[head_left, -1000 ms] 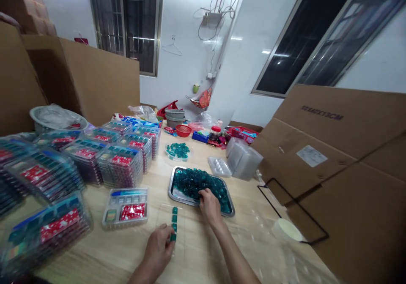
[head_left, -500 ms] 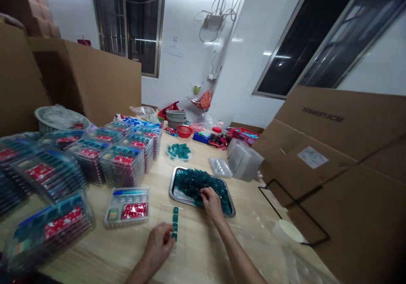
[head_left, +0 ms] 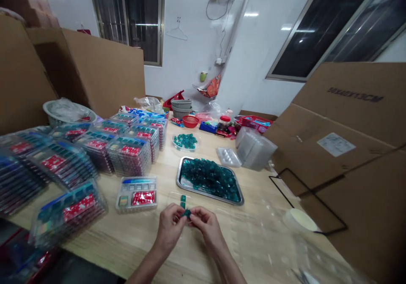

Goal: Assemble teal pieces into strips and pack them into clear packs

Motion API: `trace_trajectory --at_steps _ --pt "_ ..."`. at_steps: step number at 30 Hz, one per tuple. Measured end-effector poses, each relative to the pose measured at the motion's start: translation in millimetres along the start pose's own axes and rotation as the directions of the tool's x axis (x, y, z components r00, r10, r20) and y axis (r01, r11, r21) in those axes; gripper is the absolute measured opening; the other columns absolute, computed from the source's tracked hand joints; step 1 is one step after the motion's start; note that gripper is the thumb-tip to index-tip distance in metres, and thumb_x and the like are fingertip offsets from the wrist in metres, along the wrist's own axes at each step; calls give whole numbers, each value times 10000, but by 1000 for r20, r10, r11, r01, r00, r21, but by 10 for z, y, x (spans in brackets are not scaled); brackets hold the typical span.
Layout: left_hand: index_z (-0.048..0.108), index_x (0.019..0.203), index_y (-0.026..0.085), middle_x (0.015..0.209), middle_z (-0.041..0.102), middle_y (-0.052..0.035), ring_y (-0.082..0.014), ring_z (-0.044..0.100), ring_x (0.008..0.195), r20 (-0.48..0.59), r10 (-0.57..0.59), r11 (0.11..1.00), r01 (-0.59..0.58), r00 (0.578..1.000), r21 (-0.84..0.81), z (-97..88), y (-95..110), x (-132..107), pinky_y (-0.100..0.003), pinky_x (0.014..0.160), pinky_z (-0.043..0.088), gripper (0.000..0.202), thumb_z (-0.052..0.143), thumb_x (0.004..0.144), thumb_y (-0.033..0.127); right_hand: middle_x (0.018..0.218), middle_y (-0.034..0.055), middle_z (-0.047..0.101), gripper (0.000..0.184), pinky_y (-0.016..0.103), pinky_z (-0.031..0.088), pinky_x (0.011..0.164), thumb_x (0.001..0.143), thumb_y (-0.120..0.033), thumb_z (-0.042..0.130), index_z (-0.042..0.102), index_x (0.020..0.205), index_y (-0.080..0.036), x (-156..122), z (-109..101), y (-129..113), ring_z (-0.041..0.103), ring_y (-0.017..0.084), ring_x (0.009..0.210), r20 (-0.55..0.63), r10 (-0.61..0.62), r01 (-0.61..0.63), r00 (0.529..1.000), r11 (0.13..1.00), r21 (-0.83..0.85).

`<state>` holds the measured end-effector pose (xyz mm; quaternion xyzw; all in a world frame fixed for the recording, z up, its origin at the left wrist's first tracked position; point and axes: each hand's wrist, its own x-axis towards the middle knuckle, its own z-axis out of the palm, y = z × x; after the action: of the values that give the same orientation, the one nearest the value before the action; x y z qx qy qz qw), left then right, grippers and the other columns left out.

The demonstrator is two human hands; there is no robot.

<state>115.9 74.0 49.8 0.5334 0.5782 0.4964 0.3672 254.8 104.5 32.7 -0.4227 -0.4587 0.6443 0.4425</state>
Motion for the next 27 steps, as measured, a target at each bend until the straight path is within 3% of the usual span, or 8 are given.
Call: trace_trajectory --at_steps 5,10,13,17,22,27 --pt "576 632 137 586 559 12 -102 506 542 41 -167 961 172 985 -216 -14 -107 1 -215 522 386 88 600 586 208 610 -8 594 337 254 470 563 585 -431 796 629 702 -163 -47 55 47 547 124 549 66 10 -11 998 1000 0" --pt "545 600 128 479 513 41 -59 413 443 190 -278 836 335 942 -435 -60 -39 15 -187 436 292 155 641 526 223 867 35 617 295 221 434 520 632 -379 774 589 654 -150 -71 74 18 528 92 570 166 -42 29 985 996 80" --pt "541 591 129 455 518 39 -56 409 425 219 -291 814 361 932 -455 -90 26 22 -185 423 286 170 652 512 230 860 29 606 296 217 424 518 631 -366 772 567 654 -154 -61 63 -12 532 101 594 208 -48 31 977 996 87" --pt "538 583 130 423 511 39 -53 402 392 242 -313 838 387 918 -384 -113 18 38 -180 397 277 160 625 501 237 679 -27 568 313 209 417 514 604 -339 782 533 689 -170 -47 65 -23 513 95 550 189 -4 -8 982 998 62" --pt "523 682 154 423 480 72 -89 464 380 221 -346 887 394 912 -240 -95 -192 -17 -174 356 287 171 557 523 207 549 -62 529 312 206 397 459 570 -315 757 486 648 -182 -80 93 79 491 91 467 145 119 -109 982 991 -73" --pt "519 673 160 473 469 77 -82 481 446 166 -279 960 274 946 48 -68 -373 -56 -177 446 348 145 479 567 69 502 -55 537 207 211 373 445 623 -313 631 469 647 -188 -117 93 232 505 106 445 150 156 -122 976 970 -211"
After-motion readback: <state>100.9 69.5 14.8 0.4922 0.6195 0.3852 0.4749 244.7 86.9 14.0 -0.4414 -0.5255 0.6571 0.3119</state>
